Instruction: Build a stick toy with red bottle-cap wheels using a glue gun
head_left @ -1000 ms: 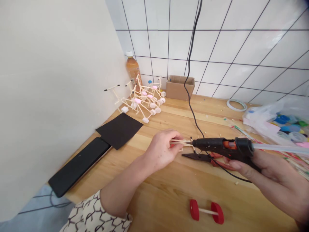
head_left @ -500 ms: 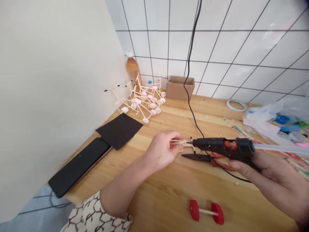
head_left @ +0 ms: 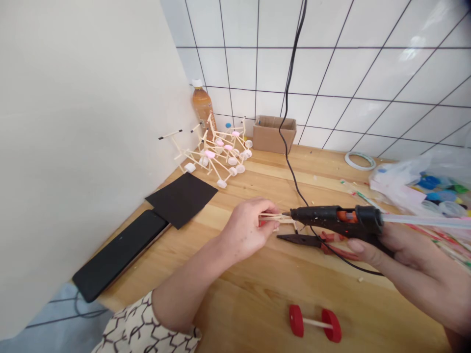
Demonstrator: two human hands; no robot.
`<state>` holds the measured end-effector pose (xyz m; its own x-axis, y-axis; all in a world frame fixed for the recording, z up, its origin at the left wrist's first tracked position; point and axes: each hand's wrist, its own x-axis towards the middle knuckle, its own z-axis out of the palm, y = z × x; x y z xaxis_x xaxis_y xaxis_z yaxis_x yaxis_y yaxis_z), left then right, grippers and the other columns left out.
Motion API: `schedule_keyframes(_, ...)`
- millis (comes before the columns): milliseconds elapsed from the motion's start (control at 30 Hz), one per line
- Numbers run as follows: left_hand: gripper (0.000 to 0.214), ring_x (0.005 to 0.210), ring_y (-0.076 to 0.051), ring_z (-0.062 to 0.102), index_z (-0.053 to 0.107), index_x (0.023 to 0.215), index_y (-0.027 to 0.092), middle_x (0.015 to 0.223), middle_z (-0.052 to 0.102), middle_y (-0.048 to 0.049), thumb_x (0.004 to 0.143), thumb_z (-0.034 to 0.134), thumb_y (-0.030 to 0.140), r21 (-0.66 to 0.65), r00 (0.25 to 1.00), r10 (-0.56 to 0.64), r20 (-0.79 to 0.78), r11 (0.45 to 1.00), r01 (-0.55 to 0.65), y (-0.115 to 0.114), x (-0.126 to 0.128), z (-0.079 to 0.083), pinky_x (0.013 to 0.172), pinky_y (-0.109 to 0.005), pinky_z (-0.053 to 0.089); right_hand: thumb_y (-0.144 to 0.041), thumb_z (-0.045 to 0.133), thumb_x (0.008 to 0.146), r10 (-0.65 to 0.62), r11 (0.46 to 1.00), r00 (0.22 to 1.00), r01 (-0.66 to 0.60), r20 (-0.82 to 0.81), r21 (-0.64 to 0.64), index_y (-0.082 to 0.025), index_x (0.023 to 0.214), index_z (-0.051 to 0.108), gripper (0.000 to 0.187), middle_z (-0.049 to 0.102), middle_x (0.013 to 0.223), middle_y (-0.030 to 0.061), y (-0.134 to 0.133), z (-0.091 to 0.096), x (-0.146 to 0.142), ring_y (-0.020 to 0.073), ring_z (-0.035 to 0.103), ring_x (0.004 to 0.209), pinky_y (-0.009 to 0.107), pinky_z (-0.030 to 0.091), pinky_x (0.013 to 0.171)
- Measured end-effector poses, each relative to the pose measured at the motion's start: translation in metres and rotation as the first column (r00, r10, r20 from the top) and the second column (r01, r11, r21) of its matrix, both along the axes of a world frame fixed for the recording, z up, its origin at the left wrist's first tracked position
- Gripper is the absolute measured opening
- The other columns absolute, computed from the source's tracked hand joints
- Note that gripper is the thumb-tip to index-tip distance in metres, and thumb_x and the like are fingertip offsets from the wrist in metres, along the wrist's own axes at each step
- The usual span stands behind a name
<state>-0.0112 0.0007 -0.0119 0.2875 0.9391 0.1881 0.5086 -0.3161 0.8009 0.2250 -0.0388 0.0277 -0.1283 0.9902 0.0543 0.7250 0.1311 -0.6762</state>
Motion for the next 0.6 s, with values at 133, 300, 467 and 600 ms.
schedule_keyframes(133, 0.012, 0.076, -0.015, 0.063, 0.063, 0.081, 0.017, 0.081, 0.068, -0.0011, 0.07, 0.062, 0.011, 0.003, 1.0, -0.005, -0.007, 1.0, 0.005, 0.0001, -0.0001, 0.0008, 0.069, -0.025, 0.049, -0.049, 0.052, 0.08, 0.093, 0.993, 0.996, -0.093, 0.0, -0.069, -0.03, 0.11, 0.061, 0.037, 0.067, 0.108, -0.0003, 0.0027, -0.0025, 0.0048, 0.0218, 0.062, 0.097, 0.026, 0.052, 0.079)
schedule_keyframes(300, 0.013, 0.076, -0.015, 0.063, 0.062, 0.081, 0.017, 0.081, 0.068, -0.0008, 0.07, 0.062, 0.01, 0.002, 1.0, -0.004, -0.002, 1.0, 0.004, -0.0003, -0.0001, 0.0007, 0.068, -0.024, 0.048, -0.047, 0.051, 0.081, 0.12, 0.99, 0.993, -0.118, 0.018, -0.082, -0.032, 0.111, 0.06, 0.035, 0.065, 0.111, -0.0019, 0.0054, -0.0038, 0.0067, 0.0231, 0.058, 0.103, 0.027, 0.05, 0.081)
schedule_keyframes(467, 0.012, 0.075, -0.015, 0.062, 0.062, 0.079, 0.017, 0.08, 0.067, -0.0006, 0.07, 0.062, 0.01, 0.001, 1.0, -0.002, -0.004, 1.0, 0.002, -0.0004, 0.0004, 0.0005, 0.067, -0.024, 0.048, -0.047, 0.051, 0.081, 0.126, 0.992, 0.992, -0.125, 0.019, -0.027, -0.03, 0.103, 0.063, 0.03, 0.067, 0.104, -0.0008, 0.0054, -0.0013, 0.0026, 0.0222, 0.062, 0.094, 0.025, 0.052, 0.072)
schedule_keyframes(600, 0.012, 0.075, -0.013, 0.062, 0.062, 0.08, 0.017, 0.08, 0.067, -0.0003, 0.07, 0.062, 0.01, 0.013, 1.0, -0.009, 0.001, 1.0, 0.009, -0.0001, 0.0002, 0.0001, 0.068, -0.023, 0.047, -0.046, 0.052, 0.08, 0.126, 0.992, 0.992, -0.126, 0.027, 0.025, -0.026, 0.09, 0.065, 0.026, 0.07, 0.085, -0.0001, 0.0057, 0.0033, -0.0015, 0.0198, 0.064, 0.076, 0.024, 0.053, 0.063)
